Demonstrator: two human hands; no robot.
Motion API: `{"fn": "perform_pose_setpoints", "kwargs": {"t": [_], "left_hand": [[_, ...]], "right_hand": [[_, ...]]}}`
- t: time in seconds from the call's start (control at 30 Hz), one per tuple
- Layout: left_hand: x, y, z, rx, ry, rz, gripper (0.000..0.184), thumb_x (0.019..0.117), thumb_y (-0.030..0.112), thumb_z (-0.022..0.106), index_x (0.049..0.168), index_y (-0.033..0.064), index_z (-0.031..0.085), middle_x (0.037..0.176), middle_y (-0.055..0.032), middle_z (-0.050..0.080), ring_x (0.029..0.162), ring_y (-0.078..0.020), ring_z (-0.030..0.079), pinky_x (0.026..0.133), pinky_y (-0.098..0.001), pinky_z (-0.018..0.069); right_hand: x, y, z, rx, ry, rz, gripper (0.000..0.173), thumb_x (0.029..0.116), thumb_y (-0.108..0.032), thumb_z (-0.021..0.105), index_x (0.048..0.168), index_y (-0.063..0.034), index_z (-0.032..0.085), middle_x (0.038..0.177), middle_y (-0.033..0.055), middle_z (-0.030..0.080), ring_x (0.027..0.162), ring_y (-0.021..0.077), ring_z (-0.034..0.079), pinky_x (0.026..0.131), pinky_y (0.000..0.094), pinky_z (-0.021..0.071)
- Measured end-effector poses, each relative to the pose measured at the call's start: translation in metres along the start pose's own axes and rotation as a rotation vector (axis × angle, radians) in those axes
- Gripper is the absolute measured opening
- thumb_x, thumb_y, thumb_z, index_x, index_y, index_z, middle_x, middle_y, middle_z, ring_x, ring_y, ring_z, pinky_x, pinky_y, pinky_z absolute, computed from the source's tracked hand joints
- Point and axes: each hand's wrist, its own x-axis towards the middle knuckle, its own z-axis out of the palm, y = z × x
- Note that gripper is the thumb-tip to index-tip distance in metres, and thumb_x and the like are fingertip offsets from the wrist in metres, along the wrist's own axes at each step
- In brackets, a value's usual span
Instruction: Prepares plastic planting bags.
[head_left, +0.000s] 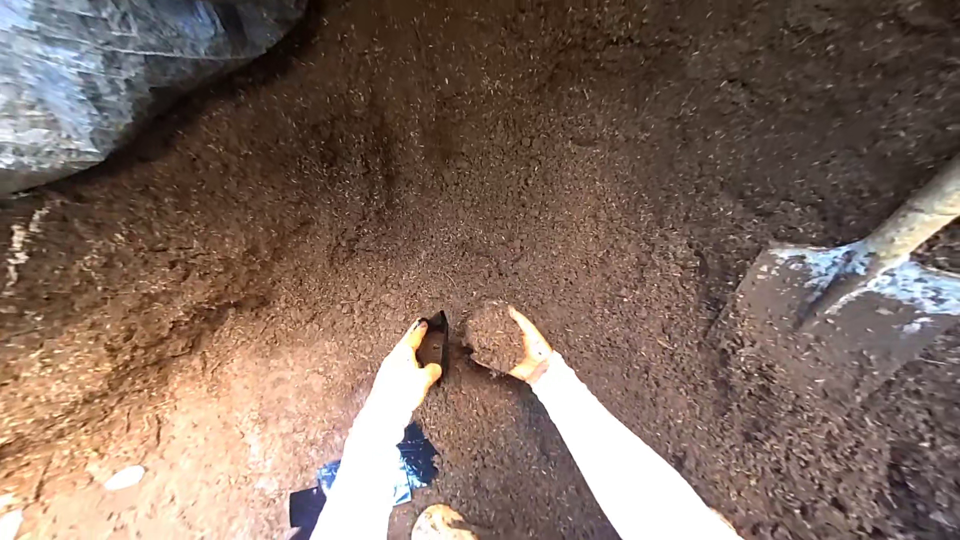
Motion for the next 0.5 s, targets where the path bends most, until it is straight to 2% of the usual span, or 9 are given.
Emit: {"fn": "perform_pose_setpoints", "kwargs": {"t": [0.1, 0.17, 0.23, 0.27, 0.33, 0.37, 0.43, 0.5], "left_hand": [[0.003, 0.008, 0.002, -0.015, -0.014, 0.025, 0.076, 0.0922, 0.006, 0.067, 0.16, 0.0072, 0.034, 0.169, -0.0106, 0.027, 0.147, -0.0249, 0.043, 0.118, -0.0453, 0.0379], [0.003, 0.012, 0.001, -0.048, -0.017, 0.042, 0.076, 0.0928, 0.007, 0.067, 0.161, 0.0093, 0.033, 0.169, -0.0085, 0.029, 0.139, -0.0239, 0.052, 0.111, -0.0453, 0.0454], [-0.001, 0.014, 0.002, -0.104, -0.001, 0.05, 0.078, 0.0902, 0.005, 0.067, 0.161, 0.0113, 0.034, 0.162, -0.0113, 0.041, 0.127, -0.0248, 0.061, 0.104, -0.0458, 0.0513], [-0.003, 0.013, 0.003, -0.126, 0.023, 0.038, 0.079, 0.0887, 0.004, 0.07, 0.16, 0.0101, 0.035, 0.154, -0.0157, 0.05, 0.126, -0.0277, 0.062, 0.105, -0.0482, 0.0505], [-0.009, 0.01, 0.002, -0.118, 0.074, -0.011, 0.081, 0.0873, 0.006, 0.074, 0.158, 0.0053, 0.034, 0.145, -0.0206, 0.056, 0.131, -0.0305, 0.058, 0.111, -0.0492, 0.0461], [-0.012, 0.008, 0.0, -0.11, 0.096, -0.037, 0.081, 0.0873, 0.007, 0.076, 0.157, 0.0028, 0.035, 0.146, -0.022, 0.055, 0.134, -0.0309, 0.056, 0.114, -0.0487, 0.0433], [-0.018, 0.005, -0.003, -0.081, 0.115, -0.074, 0.077, 0.0901, 0.012, 0.076, 0.155, -0.0004, 0.036, 0.147, -0.0237, 0.053, 0.138, -0.0318, 0.052, 0.116, -0.0483, 0.0396], [-0.02, 0.0, -0.006, -0.064, 0.111, -0.075, 0.077, 0.0925, 0.014, 0.074, 0.157, 0.0019, 0.035, 0.154, -0.022, 0.047, 0.144, -0.0315, 0.046, 0.12, -0.0489, 0.0353]], "right_hand": [[-0.031, -0.015, 0.036, -0.001, -0.088, -0.081, 0.057, 0.1069, -0.055, 0.028, 0.133, -0.0125, 0.055, 0.111, 0.0139, 0.07, 0.099, 0.0276, 0.071, 0.083, 0.0476, 0.0604], [-0.044, -0.014, 0.06, 0.012, -0.188, -0.12, 0.056, 0.107, -0.055, 0.027, 0.131, -0.0145, 0.057, 0.11, 0.0125, 0.072, 0.098, 0.0267, 0.071, 0.083, 0.0467, 0.0608], [-0.047, -0.007, 0.082, -0.017, -0.217, -0.154, 0.056, 0.1076, -0.055, 0.026, 0.128, -0.0148, 0.059, 0.109, 0.0114, 0.072, 0.098, 0.0256, 0.071, 0.083, 0.0462, 0.0606], [-0.048, -0.002, 0.093, -0.063, -0.179, -0.181, 0.052, 0.1084, -0.052, 0.027, 0.126, -0.0145, 0.059, 0.106, 0.0102, 0.071, 0.095, 0.0238, 0.071, 0.081, 0.0445, 0.0604], [-0.048, 0.009, 0.112, -0.261, -0.059, -0.28, 0.041, 0.1111, -0.038, 0.032, 0.127, -0.0102, 0.059, 0.103, 0.0097, 0.069, 0.091, 0.0204, 0.069, 0.079, 0.0401, 0.0587], [-0.049, 0.014, 0.118, -0.41, -0.036, -0.333, 0.039, 0.1114, -0.031, 0.034, 0.13, -0.0075, 0.059, 0.109, 0.0103, 0.068, 0.095, 0.0192, 0.067, 0.083, 0.0386, 0.0569], [-0.053, 0.019, 0.126, -0.735, -0.041, -0.394, 0.036, 0.1107, -0.024, 0.038, 0.132, -0.0062, 0.061, 0.128, 0.0105, 0.063, 0.114, 0.018, 0.06, 0.097, 0.0393, 0.0509], [-0.062, 0.016, 0.135, -0.971, -0.038, -0.387, 0.035, 0.1103, -0.025, 0.044, 0.136, -0.0102, 0.062, 0.153, 0.0134, 0.047, 0.139, 0.0261, 0.046, 0.109, 0.0495, 0.0426]]}}
